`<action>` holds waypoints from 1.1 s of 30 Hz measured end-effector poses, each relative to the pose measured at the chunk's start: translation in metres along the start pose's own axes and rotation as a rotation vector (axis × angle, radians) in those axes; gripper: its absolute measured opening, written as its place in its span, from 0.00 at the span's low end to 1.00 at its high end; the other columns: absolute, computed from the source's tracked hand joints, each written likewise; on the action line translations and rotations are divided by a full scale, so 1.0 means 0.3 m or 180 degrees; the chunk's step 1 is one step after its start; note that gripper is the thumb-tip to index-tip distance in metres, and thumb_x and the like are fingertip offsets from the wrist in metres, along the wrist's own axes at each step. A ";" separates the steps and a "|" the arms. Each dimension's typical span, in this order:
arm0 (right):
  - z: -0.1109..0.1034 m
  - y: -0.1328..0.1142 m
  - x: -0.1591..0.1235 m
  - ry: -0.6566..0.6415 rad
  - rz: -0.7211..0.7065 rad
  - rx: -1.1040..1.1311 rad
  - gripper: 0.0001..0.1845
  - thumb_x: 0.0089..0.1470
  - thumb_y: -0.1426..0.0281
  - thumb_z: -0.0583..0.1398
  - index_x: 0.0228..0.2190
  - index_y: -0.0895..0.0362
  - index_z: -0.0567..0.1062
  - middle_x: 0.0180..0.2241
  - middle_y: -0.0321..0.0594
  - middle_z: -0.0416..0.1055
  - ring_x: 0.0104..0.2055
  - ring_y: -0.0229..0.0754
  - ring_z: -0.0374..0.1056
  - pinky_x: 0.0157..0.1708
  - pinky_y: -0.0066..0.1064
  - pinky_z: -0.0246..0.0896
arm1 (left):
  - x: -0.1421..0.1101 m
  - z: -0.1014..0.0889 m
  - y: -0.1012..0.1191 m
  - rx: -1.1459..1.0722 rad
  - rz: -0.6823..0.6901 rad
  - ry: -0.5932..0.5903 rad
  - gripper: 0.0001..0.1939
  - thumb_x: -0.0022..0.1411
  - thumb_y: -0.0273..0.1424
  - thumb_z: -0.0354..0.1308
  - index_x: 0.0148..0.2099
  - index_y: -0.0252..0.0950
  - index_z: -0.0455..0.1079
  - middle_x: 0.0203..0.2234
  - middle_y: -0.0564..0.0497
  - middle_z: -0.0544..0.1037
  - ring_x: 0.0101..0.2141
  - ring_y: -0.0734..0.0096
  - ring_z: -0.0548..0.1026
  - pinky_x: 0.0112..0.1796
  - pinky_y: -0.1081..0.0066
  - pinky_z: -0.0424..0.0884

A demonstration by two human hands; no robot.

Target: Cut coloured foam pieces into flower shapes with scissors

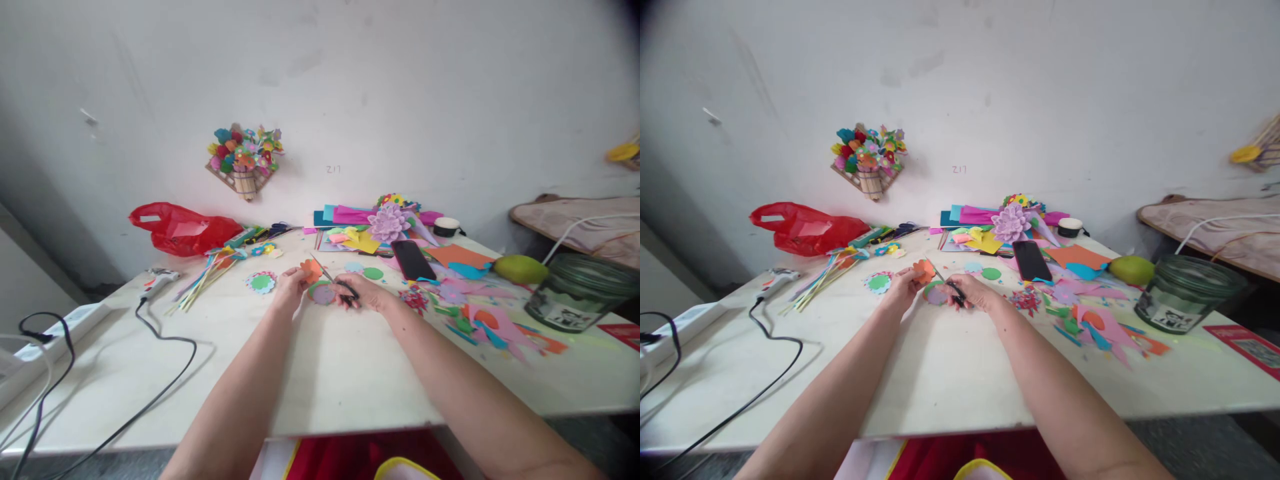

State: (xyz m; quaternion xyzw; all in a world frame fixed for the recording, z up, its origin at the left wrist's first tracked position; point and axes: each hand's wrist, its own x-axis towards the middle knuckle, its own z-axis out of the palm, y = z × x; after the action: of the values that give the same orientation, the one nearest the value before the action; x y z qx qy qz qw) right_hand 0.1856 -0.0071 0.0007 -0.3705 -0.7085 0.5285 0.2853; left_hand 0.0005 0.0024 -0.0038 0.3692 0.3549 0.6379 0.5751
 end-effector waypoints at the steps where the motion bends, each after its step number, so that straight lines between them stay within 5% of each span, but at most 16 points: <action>1: 0.001 -0.002 0.000 0.0021 0.0021 -0.0019 0.17 0.51 0.57 0.59 0.26 0.60 0.67 0.20 0.36 0.69 0.15 0.30 0.62 0.09 0.19 0.45 | 0.000 0.000 0.000 -0.0002 -0.0007 -0.0014 0.07 0.33 0.25 0.63 0.20 0.32 0.69 0.19 0.48 0.77 0.23 0.71 0.74 0.29 0.71 0.68; 33: 0.012 -0.026 -0.010 0.0125 0.0132 -0.0168 0.15 0.49 0.59 0.59 0.25 0.59 0.66 0.17 0.32 0.66 0.13 0.29 0.59 0.10 0.21 0.42 | 0.005 -0.004 -0.006 0.0054 -0.0006 -0.0015 0.06 0.34 0.24 0.63 0.21 0.31 0.69 0.19 0.49 0.76 0.23 0.72 0.73 0.29 0.71 0.67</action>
State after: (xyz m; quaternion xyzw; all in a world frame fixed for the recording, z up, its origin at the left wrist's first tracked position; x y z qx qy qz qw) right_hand 0.1826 -0.0127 0.0070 -0.4029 -0.7087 0.5080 0.2782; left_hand 0.0002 0.0040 -0.0058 0.3751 0.3594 0.6335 0.5734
